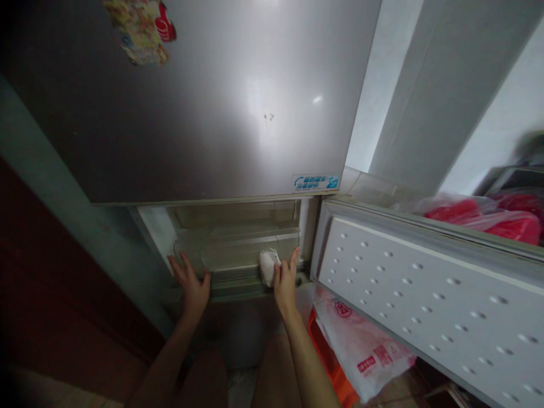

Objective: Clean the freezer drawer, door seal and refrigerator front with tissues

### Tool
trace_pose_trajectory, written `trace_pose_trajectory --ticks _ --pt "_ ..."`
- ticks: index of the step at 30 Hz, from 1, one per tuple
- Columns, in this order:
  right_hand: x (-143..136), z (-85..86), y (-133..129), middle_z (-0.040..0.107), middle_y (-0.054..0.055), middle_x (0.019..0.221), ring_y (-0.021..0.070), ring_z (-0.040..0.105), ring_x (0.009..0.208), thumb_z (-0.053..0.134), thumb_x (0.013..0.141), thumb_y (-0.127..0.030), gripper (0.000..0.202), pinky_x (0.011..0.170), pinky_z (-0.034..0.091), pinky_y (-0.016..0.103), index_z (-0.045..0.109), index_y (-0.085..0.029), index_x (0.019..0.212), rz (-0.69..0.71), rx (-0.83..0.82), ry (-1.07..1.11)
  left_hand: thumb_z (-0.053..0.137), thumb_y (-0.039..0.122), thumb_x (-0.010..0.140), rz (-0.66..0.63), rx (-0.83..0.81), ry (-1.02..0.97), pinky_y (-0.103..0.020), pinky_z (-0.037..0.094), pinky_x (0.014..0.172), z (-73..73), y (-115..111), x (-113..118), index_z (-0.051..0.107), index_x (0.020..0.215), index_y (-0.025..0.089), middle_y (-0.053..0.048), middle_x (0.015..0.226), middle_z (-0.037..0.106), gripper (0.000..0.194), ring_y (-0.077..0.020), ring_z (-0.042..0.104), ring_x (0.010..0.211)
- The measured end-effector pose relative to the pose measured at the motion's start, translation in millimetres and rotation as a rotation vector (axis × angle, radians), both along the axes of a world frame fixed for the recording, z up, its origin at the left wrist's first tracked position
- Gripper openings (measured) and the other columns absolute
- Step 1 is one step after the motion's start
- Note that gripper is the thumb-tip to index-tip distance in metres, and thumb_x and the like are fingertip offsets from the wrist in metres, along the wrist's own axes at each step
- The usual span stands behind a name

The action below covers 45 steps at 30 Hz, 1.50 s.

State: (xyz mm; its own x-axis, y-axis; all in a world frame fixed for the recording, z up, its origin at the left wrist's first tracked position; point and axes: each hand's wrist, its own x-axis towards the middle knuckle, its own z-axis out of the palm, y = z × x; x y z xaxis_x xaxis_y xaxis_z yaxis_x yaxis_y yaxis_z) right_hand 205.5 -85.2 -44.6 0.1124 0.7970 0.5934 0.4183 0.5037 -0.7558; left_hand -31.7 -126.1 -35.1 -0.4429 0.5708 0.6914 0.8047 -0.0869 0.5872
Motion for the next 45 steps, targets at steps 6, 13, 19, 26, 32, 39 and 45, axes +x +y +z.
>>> trace_pose_trajectory --ticks 6,13,19,26,32,39,45 --pt "3.6 -1.6 29.4 0.013 0.014 0.159 0.0221 -0.001 0.148 0.038 0.094 -0.037 0.027 0.118 0.012 0.051 0.052 -0.02 0.079 0.034 -0.015 -0.02 0.049 0.021 0.088 -0.031 0.006 0.061 -0.051 0.007 0.118 -3.1 26.0 -9.9 0.001 0.152 0.011 -0.02 0.157 -0.016 0.08 -0.0292 -0.014 0.146" --pt "-4.4 -5.5 49.2 0.006 0.016 0.16 0.024 -0.006 0.147 0.038 0.093 -0.029 0.024 0.116 0.01 0.056 0.054 -0.017 0.081 0.008 0.035 -0.087 0.051 0.021 0.085 0.015 -0.07 0.101 -0.053 0.008 0.117 0.6 51.5 -21.1 0.003 0.149 -0.001 -0.028 0.155 -0.016 0.083 -0.0326 -0.017 0.144" --pt "-10.4 -2.7 62.6 0.006 0.016 0.16 0.0245 -0.007 0.147 0.038 0.091 -0.027 0.023 0.116 0.011 0.057 0.056 -0.016 0.082 -0.02 0.004 -0.042 0.048 0.021 0.084 0.125 -0.147 0.194 -0.053 0.012 0.117 8.0 57.4 -12.8 0.006 0.147 -0.007 -0.033 0.154 -0.008 0.08 -0.0347 -0.013 0.145" --pt "-6.7 5.8 63.7 0.017 0.014 0.158 0.0228 -0.002 0.148 0.039 0.091 -0.028 0.024 0.117 0.013 0.052 0.056 -0.018 0.079 0.005 0.001 -0.039 0.048 0.022 0.083 0.17 -0.15 0.168 -0.056 0.012 0.116 11.9 67.2 -5.9 0.002 0.146 -0.009 -0.033 0.153 -0.008 0.084 -0.0358 -0.011 0.145" --pt "4.5 14.9 41.7 0.05 0.015 0.141 0.0269 0.031 0.141 0.046 0.087 -0.039 0.026 0.115 0.02 0.048 0.062 -0.019 0.083 0.096 -0.094 0.135 0.048 0.022 0.081 0.196 -0.134 0.197 -0.055 0.012 0.116 9.7 72.5 -10.4 0.002 0.146 -0.01 -0.034 0.153 -0.007 0.086 -0.0365 -0.01 0.145" --pt "20.7 14.8 -10.6 0.072 0.008 0.09 0.0242 0.065 0.09 0.042 0.089 -0.048 0.04 0.084 0.051 0.037 0.067 -0.017 0.094 0.184 -0.211 0.227 0.047 0.024 0.082 0.217 -0.164 0.265 -0.057 0.006 0.115 13.4 64.2 -12.0 0.002 0.146 -0.009 -0.034 0.154 -0.002 0.085 -0.0351 -0.008 0.146" --pt "46.3 17.7 -68.8 0.071 0.005 0.094 0.0231 0.064 0.092 0.046 0.09 -0.045 0.033 0.086 0.049 0.035 0.066 -0.021 0.097 0.374 -0.297 0.132 0.047 0.029 0.085 0.14 -0.182 0.185 -0.059 0.003 0.114 31.7 41.9 -7.5 0.011 0.147 -0.007 -0.031 0.155 0.004 0.08 -0.0345 -0.004 0.146"
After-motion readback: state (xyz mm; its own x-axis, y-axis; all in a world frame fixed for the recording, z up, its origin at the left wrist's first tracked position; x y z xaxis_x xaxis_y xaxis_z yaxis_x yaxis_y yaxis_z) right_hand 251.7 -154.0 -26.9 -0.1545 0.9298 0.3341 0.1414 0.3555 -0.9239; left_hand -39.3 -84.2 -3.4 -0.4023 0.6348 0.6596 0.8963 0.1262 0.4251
